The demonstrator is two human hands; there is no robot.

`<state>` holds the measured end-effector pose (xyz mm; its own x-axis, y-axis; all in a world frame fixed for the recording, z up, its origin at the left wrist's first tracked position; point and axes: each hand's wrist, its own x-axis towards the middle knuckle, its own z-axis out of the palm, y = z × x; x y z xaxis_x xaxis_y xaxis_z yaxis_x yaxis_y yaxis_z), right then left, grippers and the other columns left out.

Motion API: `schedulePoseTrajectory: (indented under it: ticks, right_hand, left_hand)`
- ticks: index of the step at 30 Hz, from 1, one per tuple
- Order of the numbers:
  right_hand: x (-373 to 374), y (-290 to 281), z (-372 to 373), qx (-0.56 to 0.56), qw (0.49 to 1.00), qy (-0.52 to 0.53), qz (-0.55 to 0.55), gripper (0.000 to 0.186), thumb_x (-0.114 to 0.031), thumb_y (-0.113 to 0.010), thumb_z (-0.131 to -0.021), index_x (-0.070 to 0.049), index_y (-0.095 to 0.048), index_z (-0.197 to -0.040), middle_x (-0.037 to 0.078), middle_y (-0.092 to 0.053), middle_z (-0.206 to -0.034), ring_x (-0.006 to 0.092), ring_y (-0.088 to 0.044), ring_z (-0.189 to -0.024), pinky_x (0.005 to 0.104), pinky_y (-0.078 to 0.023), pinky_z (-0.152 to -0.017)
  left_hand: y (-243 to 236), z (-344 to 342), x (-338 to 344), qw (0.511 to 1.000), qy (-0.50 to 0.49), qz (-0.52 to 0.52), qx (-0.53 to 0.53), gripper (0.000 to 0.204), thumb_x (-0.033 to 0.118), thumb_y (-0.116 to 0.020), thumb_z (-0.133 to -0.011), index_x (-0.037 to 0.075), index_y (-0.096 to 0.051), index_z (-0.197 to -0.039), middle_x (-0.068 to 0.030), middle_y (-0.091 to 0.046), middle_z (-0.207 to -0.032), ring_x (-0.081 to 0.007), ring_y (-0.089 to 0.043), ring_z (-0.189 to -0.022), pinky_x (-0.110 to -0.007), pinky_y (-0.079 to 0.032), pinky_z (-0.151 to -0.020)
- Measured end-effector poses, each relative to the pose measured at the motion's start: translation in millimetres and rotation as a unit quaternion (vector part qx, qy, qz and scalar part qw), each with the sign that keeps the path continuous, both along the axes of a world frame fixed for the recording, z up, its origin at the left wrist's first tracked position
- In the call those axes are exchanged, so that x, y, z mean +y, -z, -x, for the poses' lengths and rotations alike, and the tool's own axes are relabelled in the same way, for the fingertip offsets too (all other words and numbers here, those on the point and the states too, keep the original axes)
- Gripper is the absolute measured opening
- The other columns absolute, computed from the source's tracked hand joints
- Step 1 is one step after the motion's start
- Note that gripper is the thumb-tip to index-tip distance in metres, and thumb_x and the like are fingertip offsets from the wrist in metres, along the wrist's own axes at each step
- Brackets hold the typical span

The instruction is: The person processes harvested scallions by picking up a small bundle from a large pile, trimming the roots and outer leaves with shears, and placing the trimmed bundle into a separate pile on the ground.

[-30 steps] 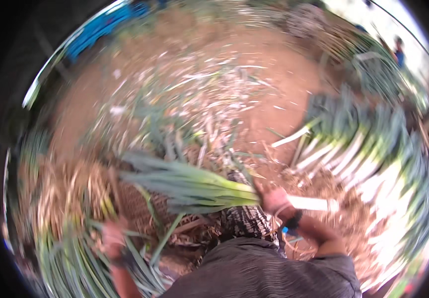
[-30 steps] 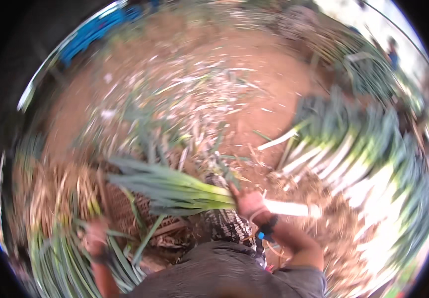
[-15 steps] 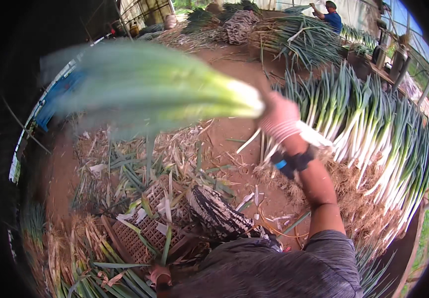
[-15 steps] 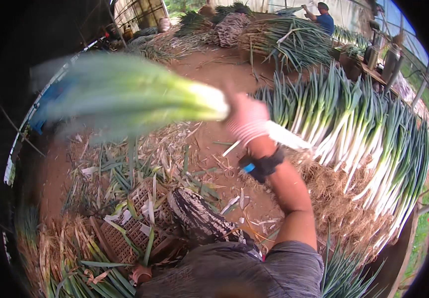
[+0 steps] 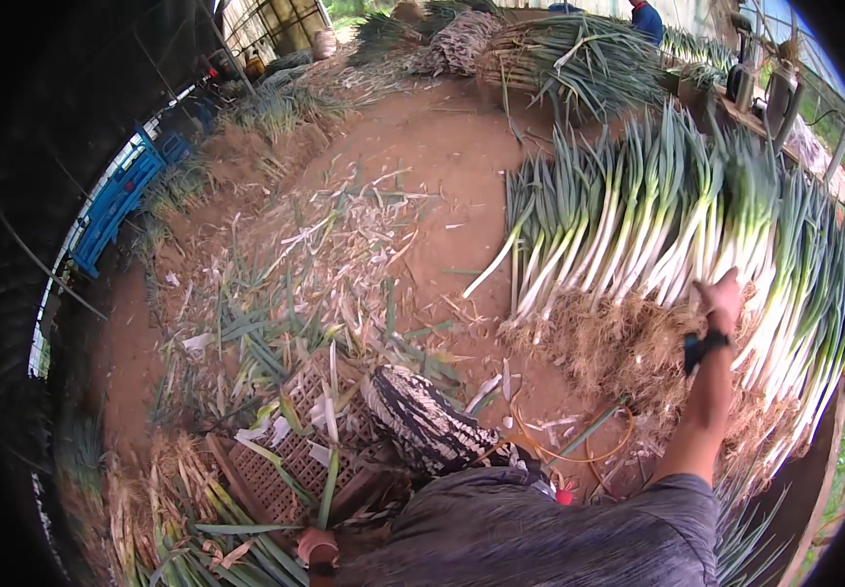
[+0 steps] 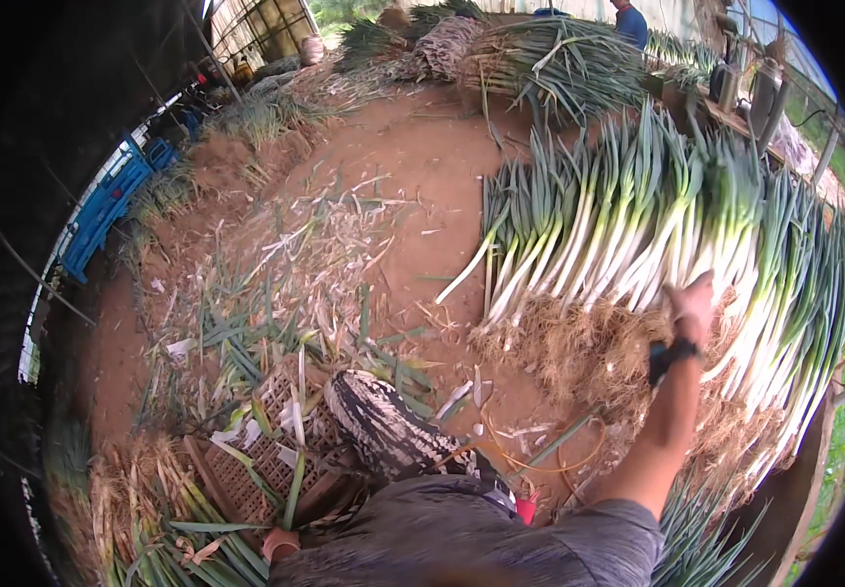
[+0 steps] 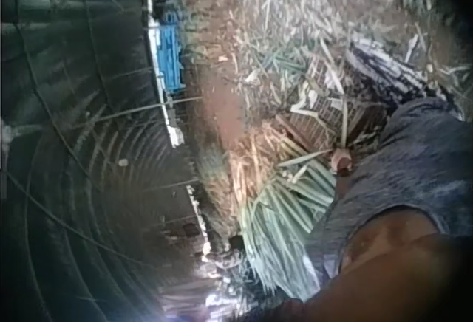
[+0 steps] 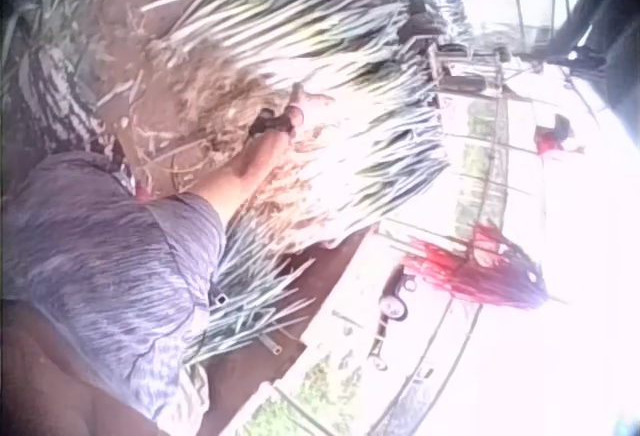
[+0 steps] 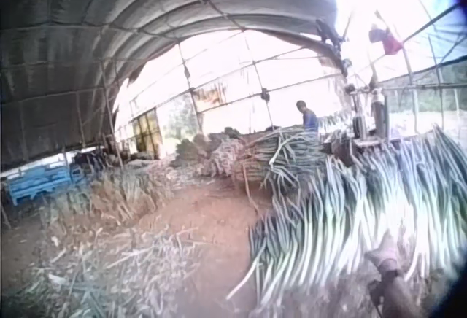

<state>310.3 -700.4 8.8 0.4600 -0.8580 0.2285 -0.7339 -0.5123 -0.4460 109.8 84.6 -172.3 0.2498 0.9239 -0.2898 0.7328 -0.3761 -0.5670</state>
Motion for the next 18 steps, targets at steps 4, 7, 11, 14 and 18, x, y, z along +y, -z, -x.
schedulePoseTrajectory:
  ticks: [4,7,11,14,18]
  right_hand:
    - [116,78,-9,0.061,0.983,-0.173,0.007,0.087,-0.024,-0.078,-0.06,-0.001,-0.033,-0.131,0.024,-0.05,-0.118,0.0372,-0.052,-0.108,0.0399,-0.045,-0.093]
    - [213,105,-30,0.152,0.926,-0.333,-0.091,0.087,-0.029,-0.076,-0.063,-0.004,-0.032,-0.133,0.019,-0.049,-0.121,0.0348,-0.052,-0.108,0.0418,-0.046,-0.088]
    - [338,120,-39,0.159,0.769,-0.615,-0.073,0.08,-0.033,-0.071,-0.066,-0.007,-0.035,-0.133,0.018,-0.045,-0.125,0.0373,-0.052,-0.106,0.043,-0.046,-0.086]
    - [381,114,-38,0.169,0.718,-0.662,-0.135,0.076,-0.03,-0.071,-0.068,-0.009,-0.038,-0.133,0.017,-0.048,-0.125,0.0363,-0.054,-0.105,0.0389,-0.046,-0.087]
    - [397,132,-59,0.175,0.684,-0.704,-0.075,0.089,-0.029,-0.071,-0.065,-0.011,-0.027,-0.141,0.024,-0.042,-0.132,0.0395,-0.049,-0.114,0.0399,-0.043,-0.091]
  left_hand:
    - [11,12,9,0.997,-0.004,-0.069,-0.034,0.044,0.031,-0.06,-0.071,0.003,-0.059,-0.104,-0.0171,-0.058,-0.11,-0.0316,-0.059,-0.099,-0.039,-0.048,-0.082]
    - [-4,36,9,0.988,0.069,-0.046,-0.131,0.043,0.031,-0.061,-0.071,0.002,-0.058,-0.102,-0.0179,-0.058,-0.104,-0.0324,-0.059,-0.097,-0.039,-0.048,-0.081]
    - [-20,74,11,0.951,0.238,0.028,-0.196,0.032,0.02,-0.06,-0.069,0.003,-0.056,-0.096,-0.0151,-0.057,-0.092,-0.0291,-0.057,-0.091,-0.039,-0.048,-0.078]
    - [-40,88,9,0.948,0.286,0.04,-0.136,0.025,0.017,-0.062,-0.066,0.004,-0.061,-0.087,-0.0145,-0.061,-0.087,-0.03,-0.063,-0.075,-0.039,-0.051,-0.061]
    - [-152,80,-35,0.931,0.294,0.185,-0.107,0.011,0.014,-0.058,-0.073,0.004,-0.062,-0.073,-0.0166,-0.06,-0.069,-0.0319,-0.063,-0.069,-0.041,-0.05,-0.058]
